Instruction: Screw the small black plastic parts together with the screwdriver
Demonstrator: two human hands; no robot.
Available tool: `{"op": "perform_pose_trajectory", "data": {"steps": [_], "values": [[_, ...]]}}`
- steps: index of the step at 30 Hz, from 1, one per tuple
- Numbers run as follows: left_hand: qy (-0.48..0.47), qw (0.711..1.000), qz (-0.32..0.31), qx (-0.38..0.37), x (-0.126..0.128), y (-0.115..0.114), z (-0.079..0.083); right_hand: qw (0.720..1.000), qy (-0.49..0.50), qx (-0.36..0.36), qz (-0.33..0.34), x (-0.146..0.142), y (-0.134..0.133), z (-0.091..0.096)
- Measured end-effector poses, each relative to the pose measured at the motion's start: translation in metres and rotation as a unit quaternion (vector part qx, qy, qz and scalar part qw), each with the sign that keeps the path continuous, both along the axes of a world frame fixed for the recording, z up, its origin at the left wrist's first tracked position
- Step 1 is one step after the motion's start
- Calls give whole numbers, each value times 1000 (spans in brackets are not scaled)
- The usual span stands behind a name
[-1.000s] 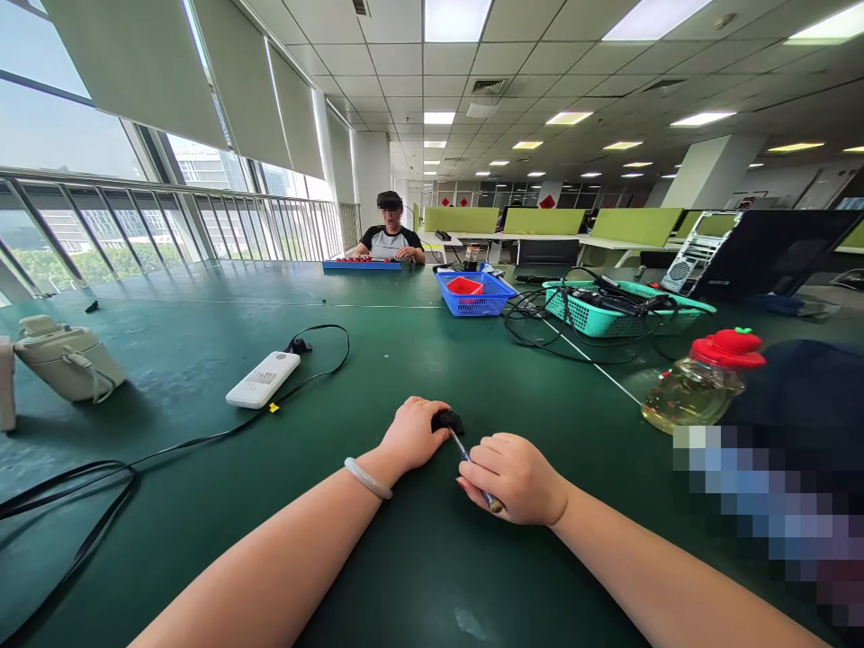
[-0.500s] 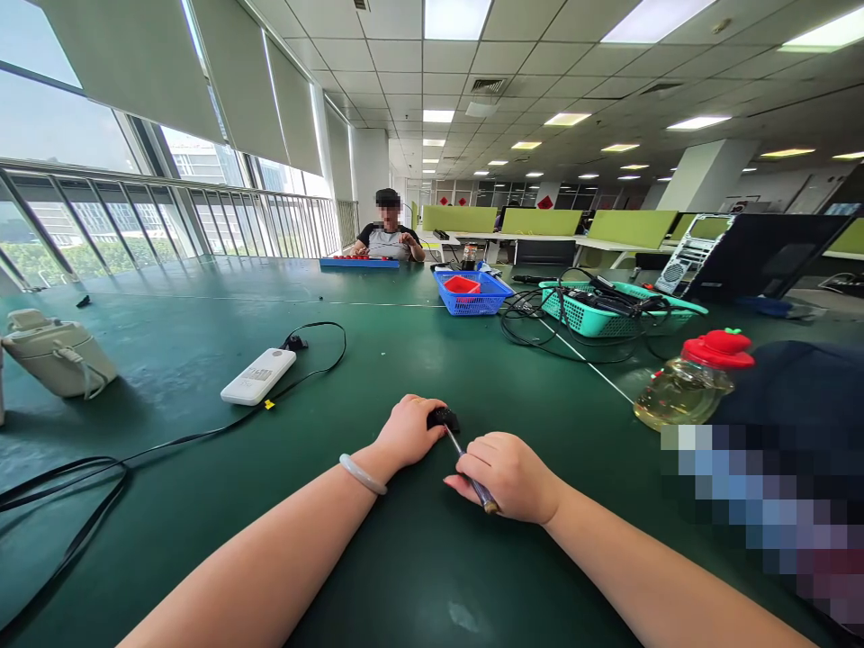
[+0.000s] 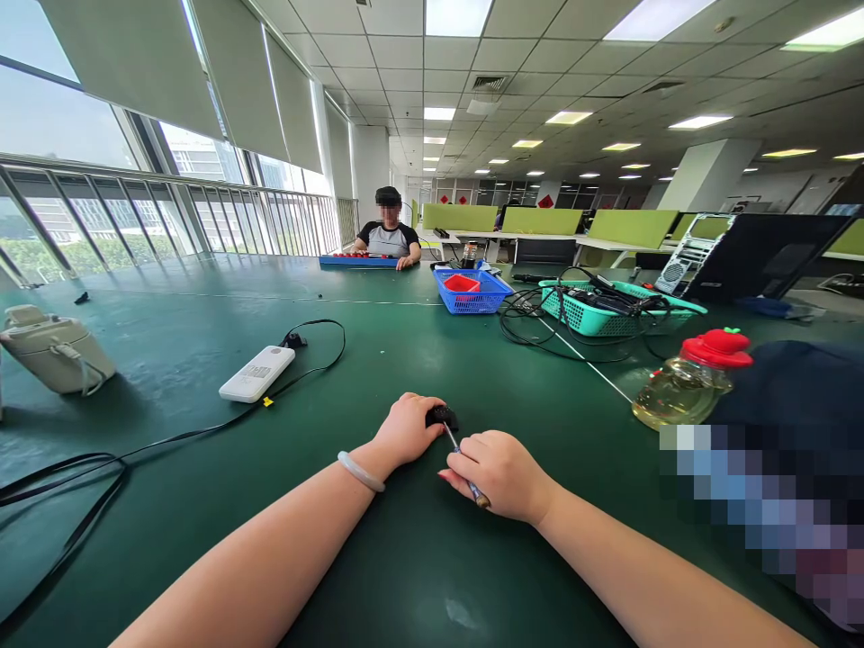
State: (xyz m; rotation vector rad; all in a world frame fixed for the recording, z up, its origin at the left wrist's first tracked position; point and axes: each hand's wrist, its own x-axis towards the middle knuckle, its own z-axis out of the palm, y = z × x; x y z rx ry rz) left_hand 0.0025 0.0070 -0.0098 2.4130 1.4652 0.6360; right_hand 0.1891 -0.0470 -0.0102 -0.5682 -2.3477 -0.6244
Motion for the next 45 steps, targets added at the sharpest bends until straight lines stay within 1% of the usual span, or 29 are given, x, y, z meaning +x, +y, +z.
{"op": "perform_pose_trajectory", "data": {"steps": [10, 25, 32, 38, 40, 42, 45], "values": [[-1, 1000, 4, -2, 0, 0, 0, 1000, 3, 8, 1, 2, -1, 3], [-6, 1000, 4, -8, 0, 1, -3, 1000, 11, 17, 3, 2, 0, 1], [-8, 1000, 9, -18, 0, 1, -1, 1000, 12, 13, -6, 3, 1, 1], [-8, 1000, 8, -20, 0, 0, 0, 1000, 21, 12, 1, 2, 0, 3], [-11, 1000, 9, -21, 0, 1, 0, 1000, 24, 4, 0, 2, 0, 4], [-15, 1000, 10, -22, 0, 1, -1, 999, 39, -19, -5, 3, -1, 5], [-19, 999, 9, -26, 0, 1, 0, 992, 90, -93, -7, 8, 1, 7]]}}
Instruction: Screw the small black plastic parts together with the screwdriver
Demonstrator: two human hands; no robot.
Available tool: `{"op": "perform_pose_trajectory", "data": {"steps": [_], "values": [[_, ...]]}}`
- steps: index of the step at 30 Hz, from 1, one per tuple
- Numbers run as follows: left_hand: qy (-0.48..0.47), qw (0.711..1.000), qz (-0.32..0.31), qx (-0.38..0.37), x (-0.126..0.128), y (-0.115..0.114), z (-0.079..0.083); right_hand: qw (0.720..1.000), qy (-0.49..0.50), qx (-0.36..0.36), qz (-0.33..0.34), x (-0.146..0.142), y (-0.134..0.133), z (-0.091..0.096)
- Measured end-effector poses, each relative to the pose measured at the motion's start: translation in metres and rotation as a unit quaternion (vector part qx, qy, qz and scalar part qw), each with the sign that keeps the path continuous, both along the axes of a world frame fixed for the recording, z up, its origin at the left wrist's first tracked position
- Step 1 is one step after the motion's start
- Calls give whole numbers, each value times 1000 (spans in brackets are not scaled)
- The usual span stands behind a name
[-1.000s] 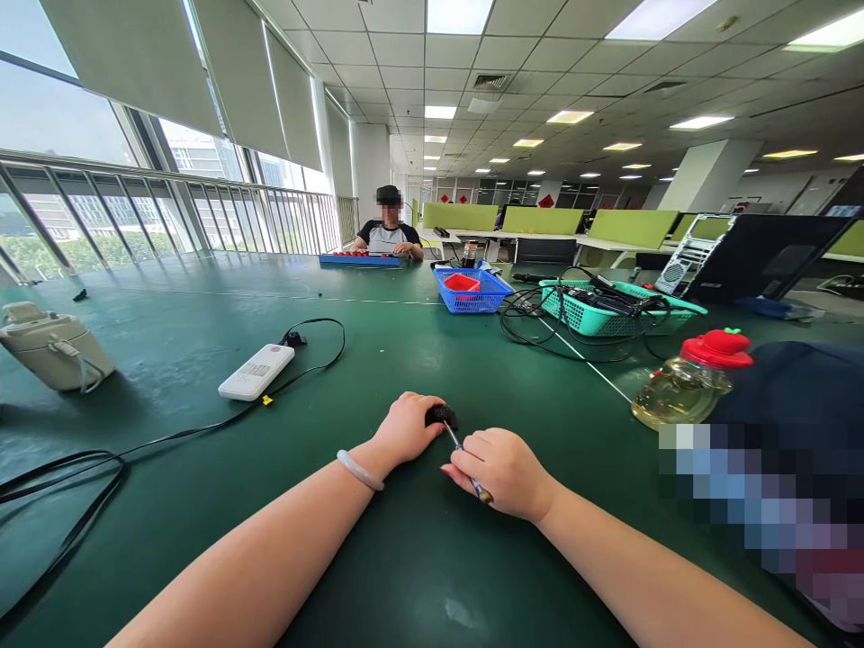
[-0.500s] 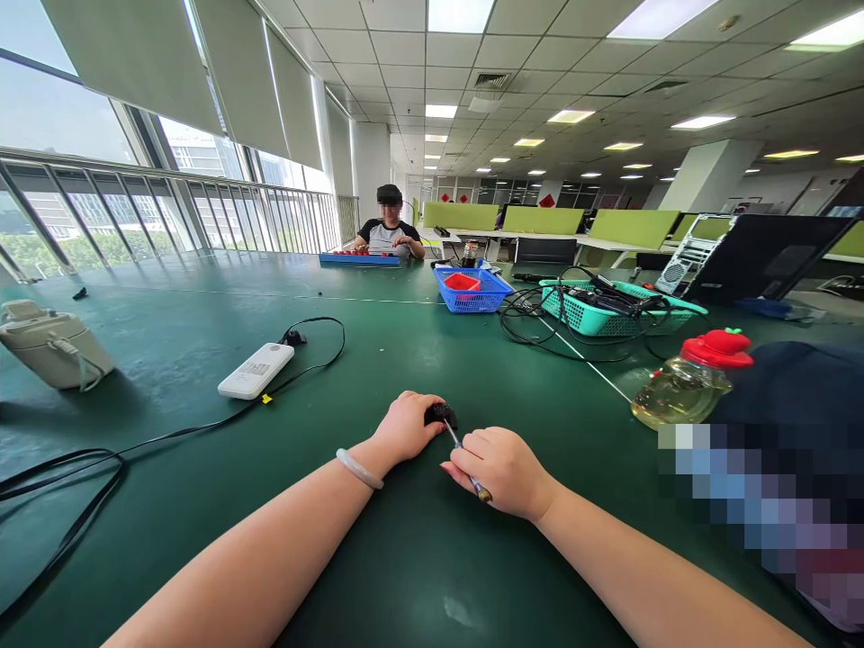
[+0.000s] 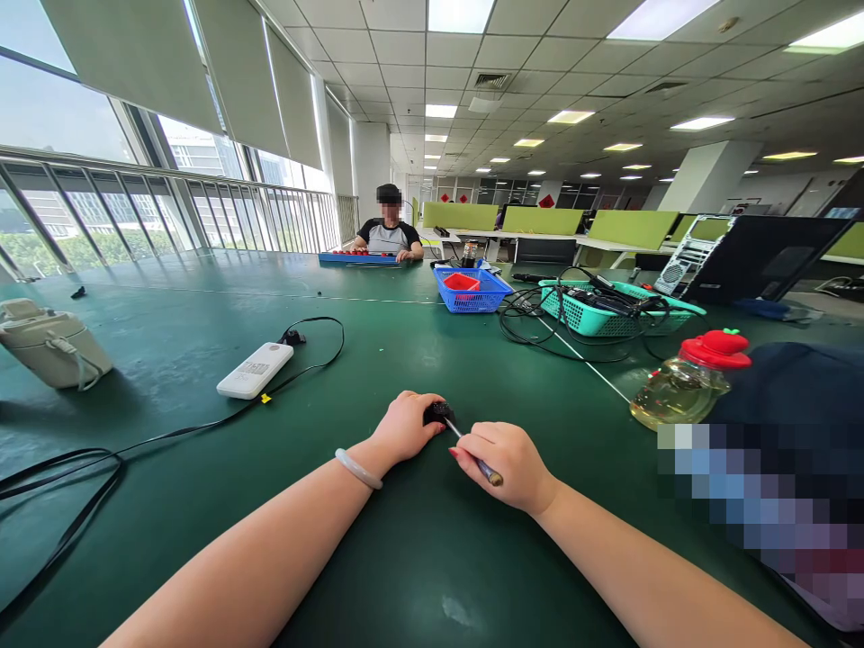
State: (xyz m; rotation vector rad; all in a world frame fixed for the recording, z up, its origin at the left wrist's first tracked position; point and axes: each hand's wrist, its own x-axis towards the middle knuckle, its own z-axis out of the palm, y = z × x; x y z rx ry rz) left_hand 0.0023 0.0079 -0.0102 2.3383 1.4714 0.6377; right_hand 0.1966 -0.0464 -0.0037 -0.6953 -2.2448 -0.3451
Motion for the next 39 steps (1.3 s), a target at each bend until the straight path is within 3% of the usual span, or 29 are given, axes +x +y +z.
{"op": "perform_pose_trajectory", "data": {"steps": [7, 20, 23, 28, 32, 36, 39], "values": [[-8, 1000, -1, -11, 0, -1, 2, 966, 188, -175, 27, 12, 8, -1], [-9, 1000, 6, -15, 0, -1, 2, 895, 315, -314, -23, 13, 19, -4], [-6, 1000, 9, -15, -1, -1, 2, 847, 372, -378, -32, 12, 21, -6], [-8, 1000, 13, -19, -1, -1, 2, 715, 509, -480, -10, 12, 31, -11], [-10, 1000, 13, -24, -1, -2, 2, 635, 567, -525, 19, 14, 36, -11], [-9, 1000, 11, -27, 0, -3, 5, 605, 598, -525, 21, 18, 37, -9], [-4, 1000, 10, -29, 0, -4, 6, 631, 581, -514, 20, 18, 34, -8]]}}
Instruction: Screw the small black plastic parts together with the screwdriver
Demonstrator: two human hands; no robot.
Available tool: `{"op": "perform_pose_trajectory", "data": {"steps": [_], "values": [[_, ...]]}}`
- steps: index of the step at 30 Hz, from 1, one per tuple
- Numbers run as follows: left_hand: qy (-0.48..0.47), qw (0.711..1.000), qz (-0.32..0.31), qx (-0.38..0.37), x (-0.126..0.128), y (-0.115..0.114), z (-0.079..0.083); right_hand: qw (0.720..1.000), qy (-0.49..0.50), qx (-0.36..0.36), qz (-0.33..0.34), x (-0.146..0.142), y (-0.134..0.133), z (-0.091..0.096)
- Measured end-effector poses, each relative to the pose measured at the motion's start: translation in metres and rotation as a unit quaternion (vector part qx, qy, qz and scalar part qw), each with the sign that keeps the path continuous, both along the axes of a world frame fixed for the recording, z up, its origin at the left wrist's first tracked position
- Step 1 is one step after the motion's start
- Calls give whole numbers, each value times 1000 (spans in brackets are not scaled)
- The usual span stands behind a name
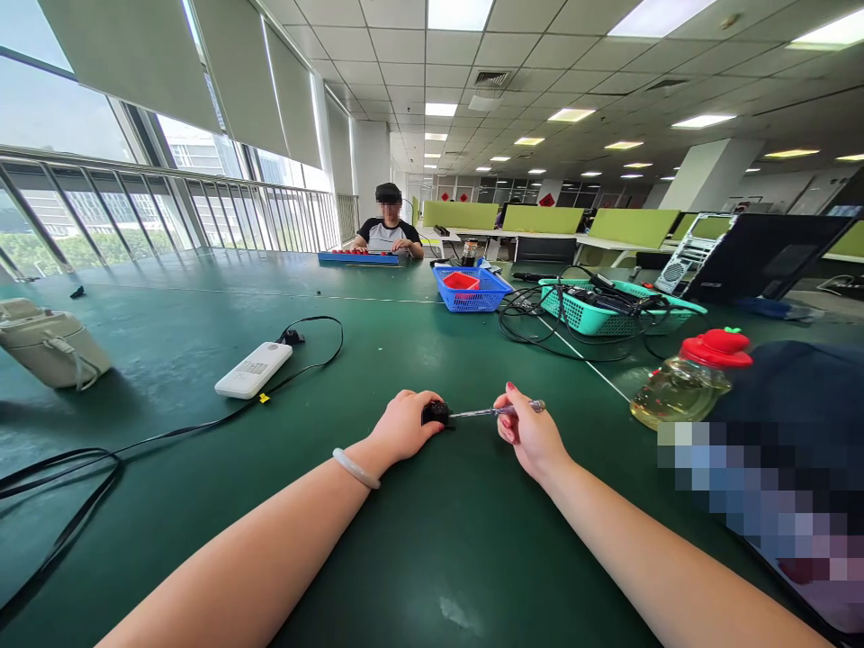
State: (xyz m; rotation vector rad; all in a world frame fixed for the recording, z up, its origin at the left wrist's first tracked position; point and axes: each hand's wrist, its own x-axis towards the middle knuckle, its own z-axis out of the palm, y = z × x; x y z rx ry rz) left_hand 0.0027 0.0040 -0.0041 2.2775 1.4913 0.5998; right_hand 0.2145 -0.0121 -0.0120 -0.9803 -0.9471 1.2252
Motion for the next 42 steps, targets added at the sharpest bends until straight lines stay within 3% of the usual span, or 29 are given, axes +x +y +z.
{"op": "perform_pose_trajectory", "data": {"steps": [4, 7, 13, 18, 21, 29, 35, 38, 42], "values": [[0, 1000, 0, 1, 0, 0, 0, 991, -109, 64, 34, -4, -7, -1], [-3, 1000, -3, 5, 0, 1, -1, 962, -234, 139, 35, -6, -14, 0], [-3, 1000, -4, 10, 0, 2, -4, 828, -425, 362, 50, -6, -27, 7], [-3, 1000, -2, 14, -1, 3, -5, 740, -500, 446, 59, -10, -30, 7], [-4, 1000, -1, 14, -1, 3, -5, 706, -526, 472, 43, -10, -31, 8], [-6, 1000, -8, 18, -2, 5, -7, 695, -545, 465, 53, -12, -29, 6], [-5, 1000, -5, 15, -1, 4, -5, 683, -562, 467, -2, -14, -31, 7], [-7, 1000, -1, 9, 0, 2, -4, 717, -550, 427, -35, -12, -29, 6], [0, 1000, -1, 11, 1, 1, -3, 802, -498, 323, -69, -8, -20, 3]]}}
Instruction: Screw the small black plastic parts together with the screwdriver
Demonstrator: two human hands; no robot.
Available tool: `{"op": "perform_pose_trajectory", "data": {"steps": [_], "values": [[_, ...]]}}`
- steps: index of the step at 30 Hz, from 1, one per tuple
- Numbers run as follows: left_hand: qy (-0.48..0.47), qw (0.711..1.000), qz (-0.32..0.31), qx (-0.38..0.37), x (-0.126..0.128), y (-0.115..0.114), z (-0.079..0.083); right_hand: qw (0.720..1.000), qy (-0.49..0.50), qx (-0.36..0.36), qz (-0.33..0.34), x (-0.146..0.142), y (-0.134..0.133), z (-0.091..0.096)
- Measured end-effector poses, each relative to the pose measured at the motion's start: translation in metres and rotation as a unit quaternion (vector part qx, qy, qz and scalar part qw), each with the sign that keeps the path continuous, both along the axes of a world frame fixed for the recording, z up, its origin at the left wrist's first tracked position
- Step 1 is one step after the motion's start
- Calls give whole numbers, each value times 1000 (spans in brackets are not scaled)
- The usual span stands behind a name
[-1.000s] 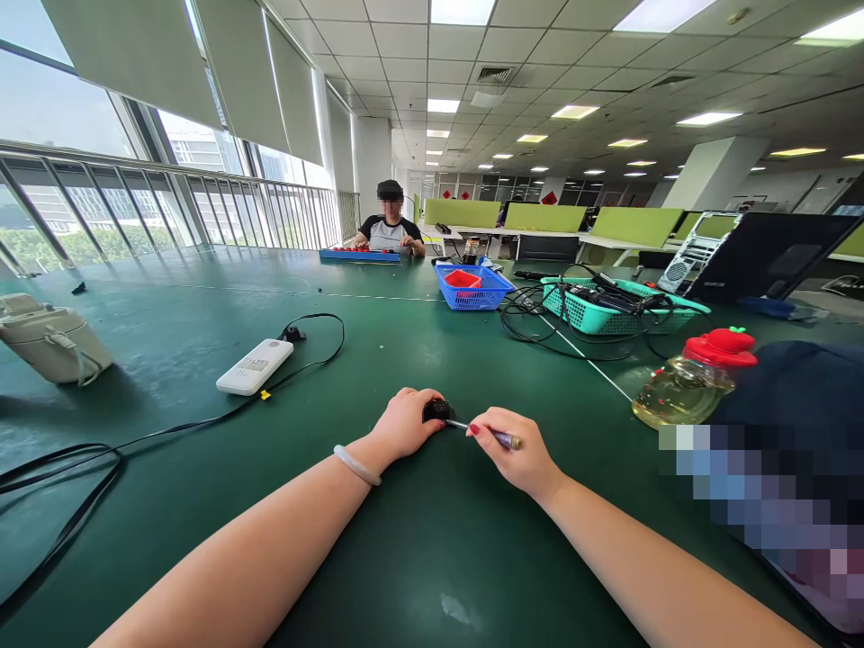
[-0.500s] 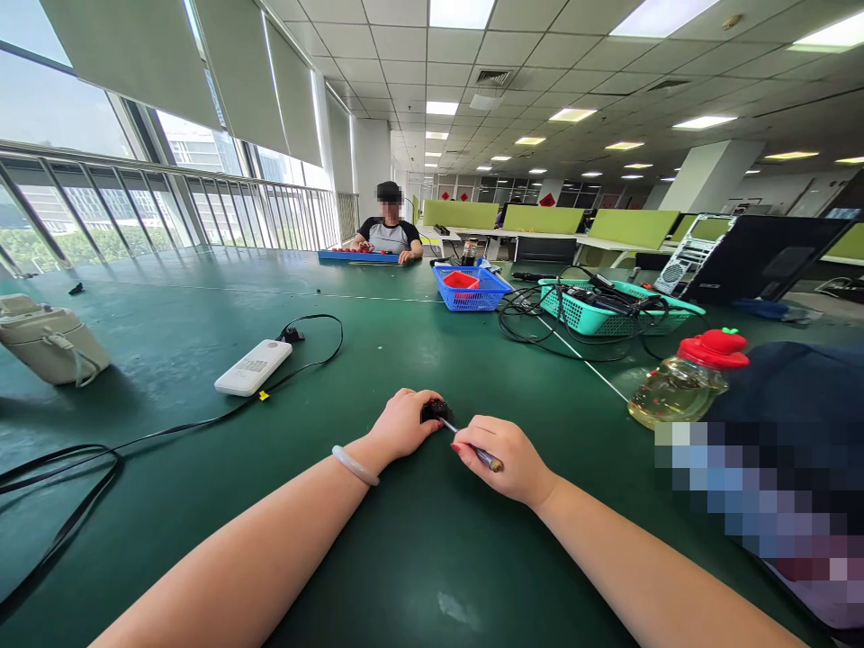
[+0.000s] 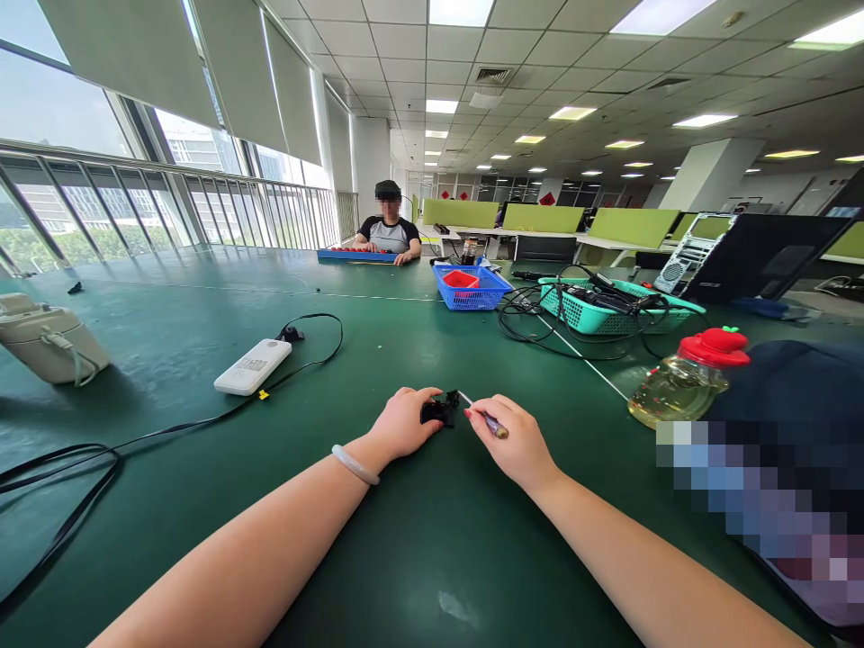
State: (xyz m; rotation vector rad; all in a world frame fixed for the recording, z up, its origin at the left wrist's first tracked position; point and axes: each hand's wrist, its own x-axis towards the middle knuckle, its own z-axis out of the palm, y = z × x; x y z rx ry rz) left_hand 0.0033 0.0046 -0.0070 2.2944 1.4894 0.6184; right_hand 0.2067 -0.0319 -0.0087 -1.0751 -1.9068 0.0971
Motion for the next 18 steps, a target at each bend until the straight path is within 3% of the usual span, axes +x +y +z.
{"op": "perform_pose_trajectory", "data": {"steps": [6, 10, 15, 18], "values": [[16, 1000, -14, 5, 0, -1, -1, 977, 171, -125, 6, 4, 6, -1], [7, 1000, -8, -15, 0, 0, 0, 954, 230, -189, 29, 3, 8, -4], [5, 999, -29, -21, -1, 2, 1, 941, 229, -245, 53, 2, 11, -6], [6, 999, -34, -23, -2, 3, 1, 958, 170, -224, 46, 0, 6, -1]]}}
